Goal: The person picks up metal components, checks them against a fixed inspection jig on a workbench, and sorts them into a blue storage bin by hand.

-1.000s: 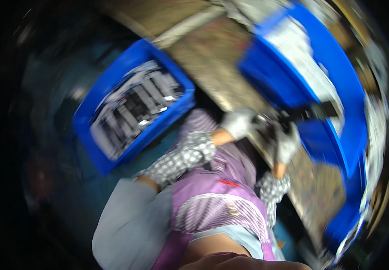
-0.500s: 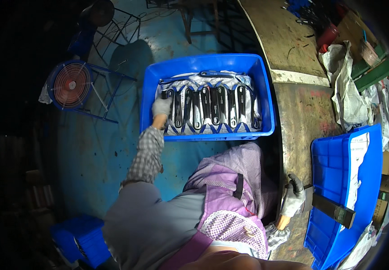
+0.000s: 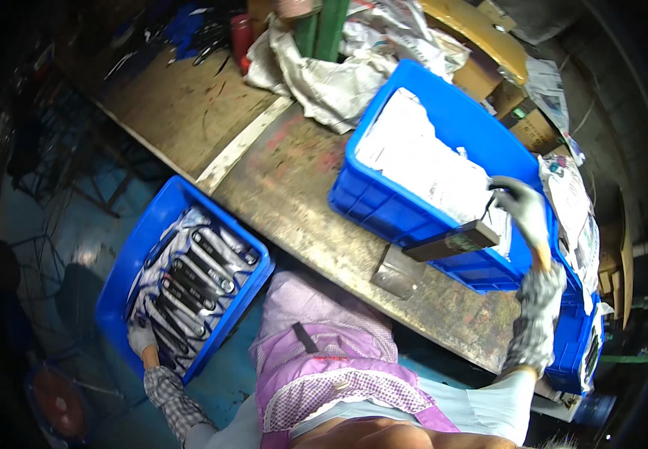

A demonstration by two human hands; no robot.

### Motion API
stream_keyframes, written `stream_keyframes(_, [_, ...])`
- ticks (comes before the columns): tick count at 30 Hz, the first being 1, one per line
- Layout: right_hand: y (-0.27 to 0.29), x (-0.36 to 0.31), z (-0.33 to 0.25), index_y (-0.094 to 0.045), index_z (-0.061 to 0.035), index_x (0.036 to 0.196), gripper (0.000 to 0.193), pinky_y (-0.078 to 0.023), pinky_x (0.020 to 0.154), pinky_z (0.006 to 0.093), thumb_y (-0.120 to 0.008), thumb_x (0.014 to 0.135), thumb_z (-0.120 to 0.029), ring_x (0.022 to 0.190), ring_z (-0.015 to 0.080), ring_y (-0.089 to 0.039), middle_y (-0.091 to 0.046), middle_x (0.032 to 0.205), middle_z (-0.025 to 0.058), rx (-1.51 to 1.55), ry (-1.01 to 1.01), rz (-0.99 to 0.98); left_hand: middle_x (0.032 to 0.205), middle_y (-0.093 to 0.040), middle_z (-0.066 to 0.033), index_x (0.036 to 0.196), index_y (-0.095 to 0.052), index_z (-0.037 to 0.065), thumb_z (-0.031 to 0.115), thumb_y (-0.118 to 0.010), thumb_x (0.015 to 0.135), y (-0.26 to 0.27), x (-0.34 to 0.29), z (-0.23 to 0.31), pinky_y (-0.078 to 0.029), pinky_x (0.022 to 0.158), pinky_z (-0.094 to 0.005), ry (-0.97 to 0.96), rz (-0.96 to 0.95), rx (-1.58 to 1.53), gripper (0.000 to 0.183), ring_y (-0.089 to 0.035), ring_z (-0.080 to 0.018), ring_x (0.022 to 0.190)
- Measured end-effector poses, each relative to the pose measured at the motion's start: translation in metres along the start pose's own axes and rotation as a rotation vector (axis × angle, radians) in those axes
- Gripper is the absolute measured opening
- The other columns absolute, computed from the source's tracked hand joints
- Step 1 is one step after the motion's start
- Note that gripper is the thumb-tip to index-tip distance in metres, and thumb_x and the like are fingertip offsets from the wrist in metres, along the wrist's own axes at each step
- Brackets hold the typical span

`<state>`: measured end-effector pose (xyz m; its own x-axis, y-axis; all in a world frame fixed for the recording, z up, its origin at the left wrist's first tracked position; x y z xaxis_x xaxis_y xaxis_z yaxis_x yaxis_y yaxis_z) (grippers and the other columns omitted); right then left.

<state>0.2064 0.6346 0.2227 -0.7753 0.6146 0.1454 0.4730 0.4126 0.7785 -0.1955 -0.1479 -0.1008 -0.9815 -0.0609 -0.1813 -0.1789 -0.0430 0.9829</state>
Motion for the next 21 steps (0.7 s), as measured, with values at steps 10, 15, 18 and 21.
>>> stream_keyframes(10, [-0.14,0.008,0.094,-0.067,0.0018,0.107,0.035,-0.057,0.079,0.0421,-0.064,0.084,-0.024,0.091,0.0365,-0.071,-0.071,0.097,0.0223,-0.731,0.111,-0.667,0.112,-0.068,-0.0145,0.106,-0.07,0.0,0.002,-0.072,0.082,0.199,-0.167,0.448,-0.056,0.082,-0.0395,-1.277,0.436,-0.632,0.025,-0.067,-0.0314,0.098])
stream_keyframes(15, [-0.122,-0.018,0.089,-0.068,0.0024,0.098,0.034,-0.058,0.072,0.0444,-0.072,0.075,-0.023,0.087,0.0369,-0.071,-0.071,0.094,0.0215,-0.737,0.132,-0.835,0.103,-0.07,-0.0118,0.11,-0.07,0.003,0.004,-0.07,0.086,0.274,-0.227,0.569,-0.056,0.076,-0.0384,-1.656,0.463,-0.682,0.024,-0.069,-0.0289,0.087])
stream_keyframes(18, [-0.119,-0.021,0.085,-0.067,0.0033,0.092,0.032,-0.058,0.073,0.0441,-0.072,0.074,-0.022,0.085,0.0377,-0.071,-0.07,0.092,0.0228,-0.686,0.117,-0.797,0.1,-0.072,-0.0128,0.112,-0.07,0.005,0.014,-0.068,0.09,0.261,-0.261,0.643,-0.056,0.076,-0.0383,-1.849,0.176,-0.495,0.024,-0.07,-0.0285,0.087])
stream_keyframes(21, [-0.125,-0.026,0.092,-0.066,0.0027,0.095,0.031,-0.058,0.074,0.0435,-0.07,0.074,-0.019,0.086,0.0379,-0.071,-0.07,0.092,0.0227,-0.678,0.109,-0.852,0.101,-0.072,-0.0158,0.116,-0.069,0.004,0.041,-0.074,0.085,0.167,-0.285,0.694,-0.056,0.082,-0.0395,-1.784,-0.44,0.384,0.049,-0.07,-0.032,0.094])
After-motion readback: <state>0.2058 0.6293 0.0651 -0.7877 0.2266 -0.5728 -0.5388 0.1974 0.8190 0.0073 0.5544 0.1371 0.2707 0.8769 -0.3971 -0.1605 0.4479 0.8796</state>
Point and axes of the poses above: each hand's wrist, its own x-axis towards the middle knuckle, its own y-axis out of the back of the hand, z = x × y, the point moved 8 cm from there along x, towards the middle knuckle
